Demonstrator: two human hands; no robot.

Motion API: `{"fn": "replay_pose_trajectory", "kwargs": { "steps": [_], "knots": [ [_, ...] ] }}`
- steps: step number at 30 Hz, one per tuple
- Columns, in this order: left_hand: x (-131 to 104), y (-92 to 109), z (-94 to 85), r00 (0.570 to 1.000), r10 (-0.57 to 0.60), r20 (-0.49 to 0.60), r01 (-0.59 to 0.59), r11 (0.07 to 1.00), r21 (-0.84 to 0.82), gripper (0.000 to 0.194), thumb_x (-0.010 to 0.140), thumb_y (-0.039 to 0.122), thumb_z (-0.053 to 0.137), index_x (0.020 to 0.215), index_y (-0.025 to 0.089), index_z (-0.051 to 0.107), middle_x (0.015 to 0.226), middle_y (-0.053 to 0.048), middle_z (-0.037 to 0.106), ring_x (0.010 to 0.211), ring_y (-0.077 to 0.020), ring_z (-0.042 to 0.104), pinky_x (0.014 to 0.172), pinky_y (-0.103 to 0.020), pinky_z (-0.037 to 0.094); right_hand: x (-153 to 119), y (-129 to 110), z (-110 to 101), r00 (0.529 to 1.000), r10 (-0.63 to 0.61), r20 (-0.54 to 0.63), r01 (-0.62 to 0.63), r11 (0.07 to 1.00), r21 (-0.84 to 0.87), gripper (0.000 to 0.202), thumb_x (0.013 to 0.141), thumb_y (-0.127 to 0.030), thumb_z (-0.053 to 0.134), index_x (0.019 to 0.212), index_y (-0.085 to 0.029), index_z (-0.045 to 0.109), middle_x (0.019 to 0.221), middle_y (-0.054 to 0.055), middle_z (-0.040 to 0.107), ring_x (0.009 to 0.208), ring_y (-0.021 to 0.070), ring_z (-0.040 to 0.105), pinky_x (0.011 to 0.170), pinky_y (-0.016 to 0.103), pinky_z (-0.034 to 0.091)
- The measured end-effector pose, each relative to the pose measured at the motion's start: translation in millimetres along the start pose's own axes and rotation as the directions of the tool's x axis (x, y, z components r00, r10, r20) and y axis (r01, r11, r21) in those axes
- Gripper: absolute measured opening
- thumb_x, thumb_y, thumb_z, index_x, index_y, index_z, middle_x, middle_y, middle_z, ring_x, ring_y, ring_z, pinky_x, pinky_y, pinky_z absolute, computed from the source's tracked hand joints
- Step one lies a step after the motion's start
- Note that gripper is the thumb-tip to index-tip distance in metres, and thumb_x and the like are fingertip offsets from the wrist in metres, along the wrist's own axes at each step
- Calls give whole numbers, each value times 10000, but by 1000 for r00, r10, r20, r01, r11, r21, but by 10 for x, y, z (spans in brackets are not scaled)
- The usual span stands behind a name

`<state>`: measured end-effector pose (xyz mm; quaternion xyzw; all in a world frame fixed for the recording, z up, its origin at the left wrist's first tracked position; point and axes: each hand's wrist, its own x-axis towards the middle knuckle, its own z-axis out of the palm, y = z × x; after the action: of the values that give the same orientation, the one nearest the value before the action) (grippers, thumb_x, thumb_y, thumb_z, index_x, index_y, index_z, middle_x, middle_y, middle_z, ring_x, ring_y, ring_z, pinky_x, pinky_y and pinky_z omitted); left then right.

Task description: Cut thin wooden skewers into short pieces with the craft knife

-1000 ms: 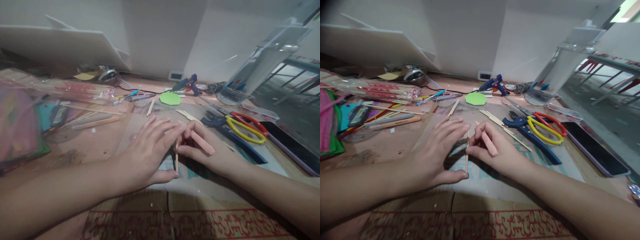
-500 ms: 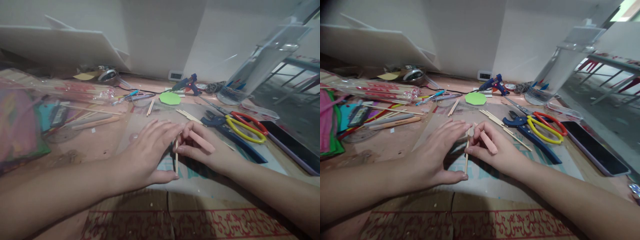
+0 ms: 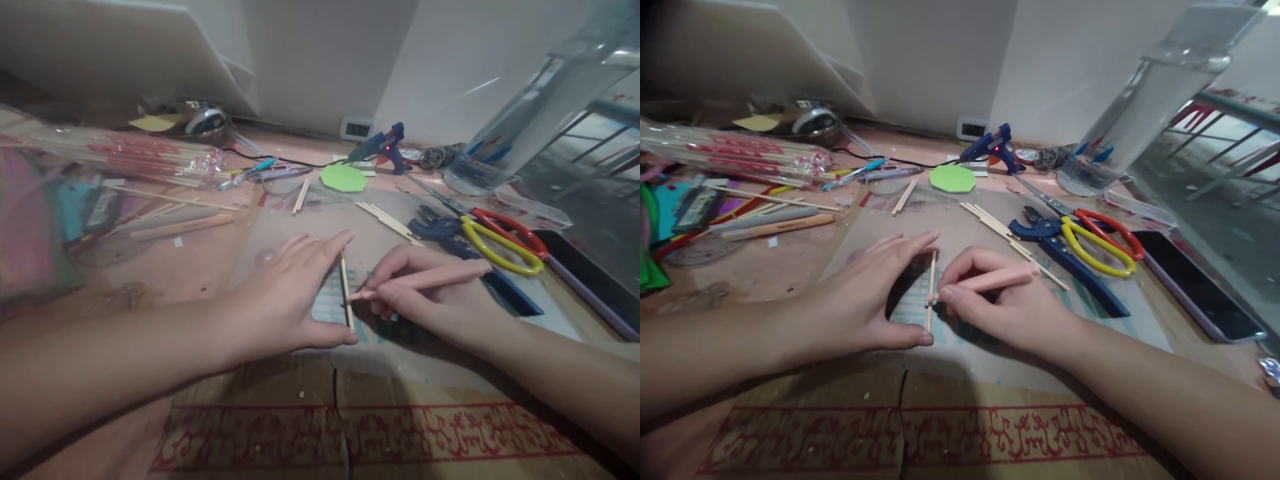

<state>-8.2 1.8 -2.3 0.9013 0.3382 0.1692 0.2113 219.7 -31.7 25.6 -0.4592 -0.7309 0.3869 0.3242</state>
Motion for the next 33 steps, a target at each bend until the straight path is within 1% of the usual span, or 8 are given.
{"fn": "replay_pose_trajectory", "kwargs": {
  "steps": [4, 6, 10, 15, 21, 23, 29, 33],
  "knots": [
    [8, -6, -11, 1000, 18, -6, -18, 1000, 11, 1056, 758, 568, 803, 1568, 204, 231, 1447, -160, 558, 1417, -375, 461, 1215, -595, 288, -9, 63, 14, 997, 18, 79, -22, 998, 59, 251, 874, -281, 745, 695, -219, 581, 629, 5, 677, 551, 138, 615, 474, 235, 444],
    [8, -5, -13, 1000, 21, -2, -21, 1000, 17, 1069, 749, 573, 809, 1566, 183, 241, 1443, -166, 563, 1406, -377, 472, 1213, -591, 294, -8, 76, 18, 994, 28, 102, -33, 998, 54, 277, 848, -262, 760, 686, -220, 540, 617, -2, 667, 533, 131, 597, 457, 226, 414],
    [1, -7, -10, 1000, 20, -4, -20, 1000, 24, 1089, 755, 574, 806, 1575, 148, 230, 1469, -190, 543, 1419, -385, 457, 1212, -588, 296, -15, 48, 24, 995, 2, 103, -1, 1000, -14, 254, 847, -270, 746, 687, -215, 556, 638, 13, 668, 556, 138, 602, 466, 230, 412],
    [-5, -10, -7, 1000, 16, -5, -16, 1000, 14, 1071, 770, 553, 789, 1585, 178, 203, 1497, -183, 526, 1437, -380, 442, 1217, -593, 284, -21, 18, 30, 992, -22, 123, 28, 999, -46, 258, 852, -292, 729, 678, -217, 554, 635, 15, 659, 547, 140, 589, 465, 239, 403],
    [6, 10, -9, 1000, 10, 0, -10, 1000, 8, 1099, 757, 535, 806, 1582, 133, 202, 1463, -193, 550, 1417, -379, 464, 1228, -595, 268, -11, 42, 52, 996, 51, 73, -49, 998, -25, 257, 874, -308, 709, 695, -219, 547, 675, 24, 678, 582, 153, 626, 490, 249, 434],
    [5, 15, -14, 1000, 5, -2, -5, 1000, 17, 1099, 756, 529, 813, 1582, 128, 209, 1456, -193, 554, 1414, -381, 466, 1226, -594, 272, -14, 48, 47, 997, 39, 62, -38, 999, -18, 258, 876, -301, 704, 692, -217, 545, 674, 27, 677, 586, 154, 631, 496, 249, 442],
    [-12, 11, -17, 1000, 18, 3, -18, 999, 41, 1074, 780, 521, 802, 1582, 119, 212, 1472, -196, 542, 1426, -369, 451, 1237, -575, 264, -18, 41, 37, 990, -20, 136, 25, 999, -29, 235, 847, -292, 727, 703, -210, 560, 633, 24, 659, 540, 155, 610, 446, 242, 405],
    [-5, 19, -14, 1000, 3, 4, -3, 999, 34, 1078, 767, 537, 806, 1581, 135, 224, 1468, -188, 546, 1434, -380, 439, 1234, -584, 265, 0, 37, 57, 998, 4, 63, -2, 999, -33, 245, 864, -304, 707, 712, -218, 535, 665, 37, 673, 567, 164, 619, 482, 259, 431]
  ]
}}
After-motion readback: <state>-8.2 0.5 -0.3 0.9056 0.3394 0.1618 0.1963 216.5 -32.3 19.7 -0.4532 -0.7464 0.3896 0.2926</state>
